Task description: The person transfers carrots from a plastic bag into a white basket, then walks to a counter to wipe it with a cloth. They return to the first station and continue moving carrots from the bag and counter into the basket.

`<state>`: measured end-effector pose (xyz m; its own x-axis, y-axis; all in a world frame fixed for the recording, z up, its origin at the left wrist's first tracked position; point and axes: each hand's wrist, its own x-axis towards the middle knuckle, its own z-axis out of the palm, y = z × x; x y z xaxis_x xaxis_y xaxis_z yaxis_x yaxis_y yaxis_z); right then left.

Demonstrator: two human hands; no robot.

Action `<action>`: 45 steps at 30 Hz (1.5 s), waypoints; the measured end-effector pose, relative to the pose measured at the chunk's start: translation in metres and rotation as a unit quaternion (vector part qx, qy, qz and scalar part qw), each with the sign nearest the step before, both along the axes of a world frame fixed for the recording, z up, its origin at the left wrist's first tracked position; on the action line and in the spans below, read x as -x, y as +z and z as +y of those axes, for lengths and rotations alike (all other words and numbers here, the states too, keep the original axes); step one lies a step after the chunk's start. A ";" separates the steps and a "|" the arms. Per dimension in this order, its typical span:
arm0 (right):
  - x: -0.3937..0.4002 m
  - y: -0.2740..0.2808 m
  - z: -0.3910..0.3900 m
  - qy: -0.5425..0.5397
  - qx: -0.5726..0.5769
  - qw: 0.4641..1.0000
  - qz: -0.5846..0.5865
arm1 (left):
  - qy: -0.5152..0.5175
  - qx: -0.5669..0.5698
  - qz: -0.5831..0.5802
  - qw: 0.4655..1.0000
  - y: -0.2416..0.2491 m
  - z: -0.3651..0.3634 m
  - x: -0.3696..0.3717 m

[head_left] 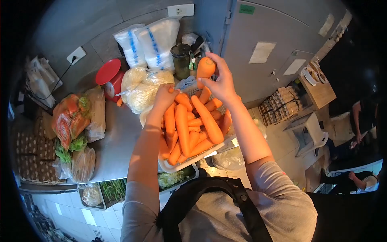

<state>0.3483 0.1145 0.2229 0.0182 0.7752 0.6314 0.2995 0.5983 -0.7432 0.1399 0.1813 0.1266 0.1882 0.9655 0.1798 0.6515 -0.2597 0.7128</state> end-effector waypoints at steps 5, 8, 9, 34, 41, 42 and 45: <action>0.008 -0.016 0.008 0.067 -0.045 0.985 -0.153 | 0.000 -0.057 0.008 0.998 0.047 -0.051 -0.004; 0.016 -0.030 0.010 0.106 0.054 0.966 -0.232 | -0.063 -0.055 0.025 0.996 0.044 -0.057 0.007; 0.015 -0.030 0.014 0.122 0.105 0.950 -0.269 | -0.075 -0.007 0.013 0.997 0.043 -0.057 0.012; -0.041 -0.078 -0.072 -0.122 0.201 0.969 -0.081 | -0.108 -0.112 0.011 0.988 0.026 -0.120 0.010; -0.026 -0.043 -0.065 -0.086 0.120 0.974 -0.173 | -0.082 -0.160 -0.118 0.977 0.024 -0.119 0.017; -0.030 -0.052 -0.061 -0.093 0.126 0.967 -0.199 | -0.071 -0.159 -0.142 0.974 0.029 -0.122 0.020; -0.039 -0.077 -0.052 -0.079 0.153 0.969 -0.176 | -0.008 -0.219 -0.155 0.963 0.046 -0.117 0.041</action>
